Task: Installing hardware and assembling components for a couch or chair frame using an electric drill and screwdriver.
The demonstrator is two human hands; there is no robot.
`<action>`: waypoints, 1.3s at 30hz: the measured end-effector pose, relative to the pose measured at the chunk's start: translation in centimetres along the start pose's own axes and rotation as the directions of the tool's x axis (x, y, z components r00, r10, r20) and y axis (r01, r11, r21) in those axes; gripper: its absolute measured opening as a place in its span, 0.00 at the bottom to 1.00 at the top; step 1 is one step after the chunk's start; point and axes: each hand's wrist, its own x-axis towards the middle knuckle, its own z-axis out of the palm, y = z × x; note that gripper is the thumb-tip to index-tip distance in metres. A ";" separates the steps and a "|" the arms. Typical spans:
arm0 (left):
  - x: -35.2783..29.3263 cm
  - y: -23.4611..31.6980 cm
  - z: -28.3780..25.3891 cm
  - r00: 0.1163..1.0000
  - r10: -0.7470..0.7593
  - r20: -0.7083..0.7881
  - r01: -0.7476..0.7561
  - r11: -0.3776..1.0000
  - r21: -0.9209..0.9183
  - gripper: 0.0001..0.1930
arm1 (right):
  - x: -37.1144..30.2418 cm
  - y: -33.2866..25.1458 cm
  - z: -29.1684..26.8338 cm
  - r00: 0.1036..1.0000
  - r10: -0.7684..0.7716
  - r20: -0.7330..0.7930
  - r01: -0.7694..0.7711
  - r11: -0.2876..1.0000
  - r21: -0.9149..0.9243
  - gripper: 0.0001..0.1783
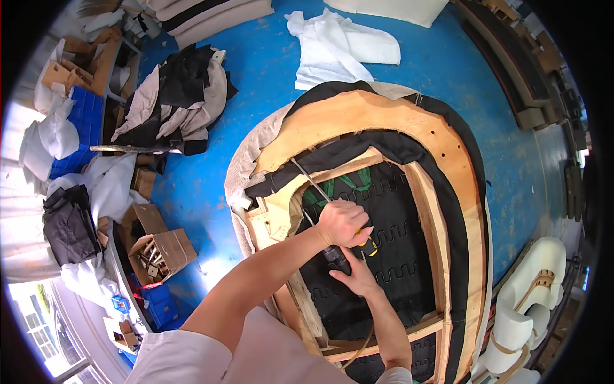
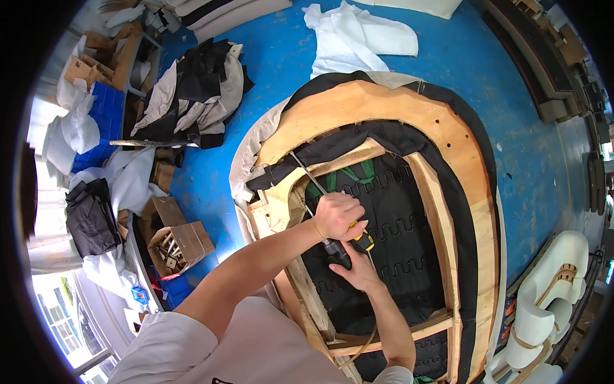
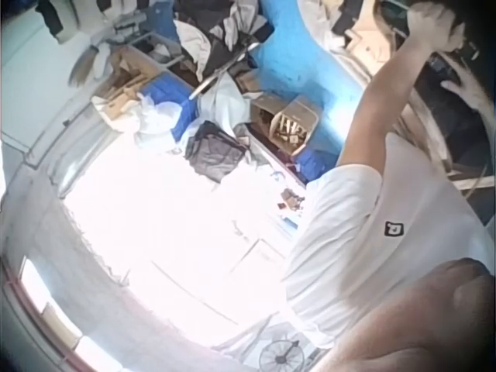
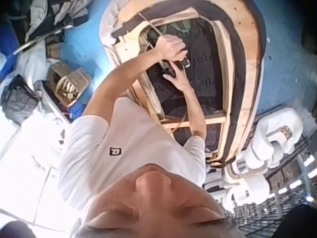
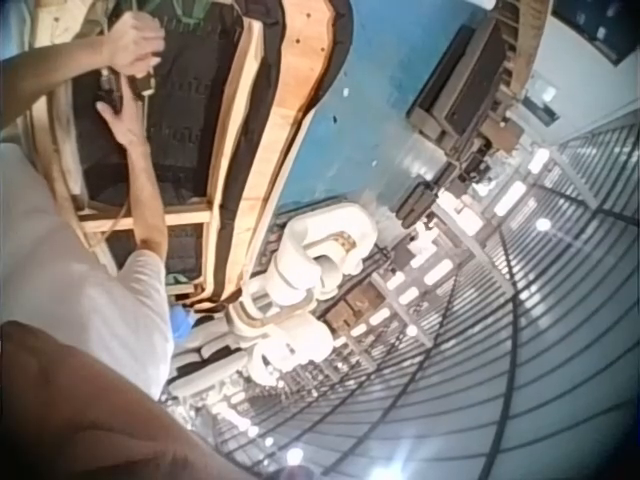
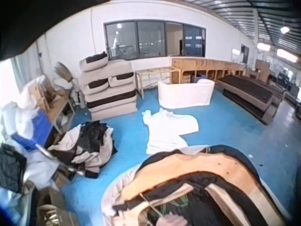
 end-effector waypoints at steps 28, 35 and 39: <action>-0.5 -0.5 0.1 0.999 -0.027 -0.036 0.026 0.999 -0.028 0.16 | 1.1 -1.0 -0.3 0.998 0.059 -0.028 -0.064 0.967 -0.249 0.33; -0.4 -0.4 0.1 0.999 -0.024 -0.037 0.023 0.999 -0.025 0.16 | 1.2 -1.2 -0.1 0.999 0.013 -0.044 -0.027 0.939 -0.342 0.31; 0.0 -0.1 0.1 0.999 -0.028 -0.042 0.026 0.999 -0.030 0.15 | 1.1 -0.9 0.1 0.999 0.000 -0.037 -0.016 0.907 -0.421 0.30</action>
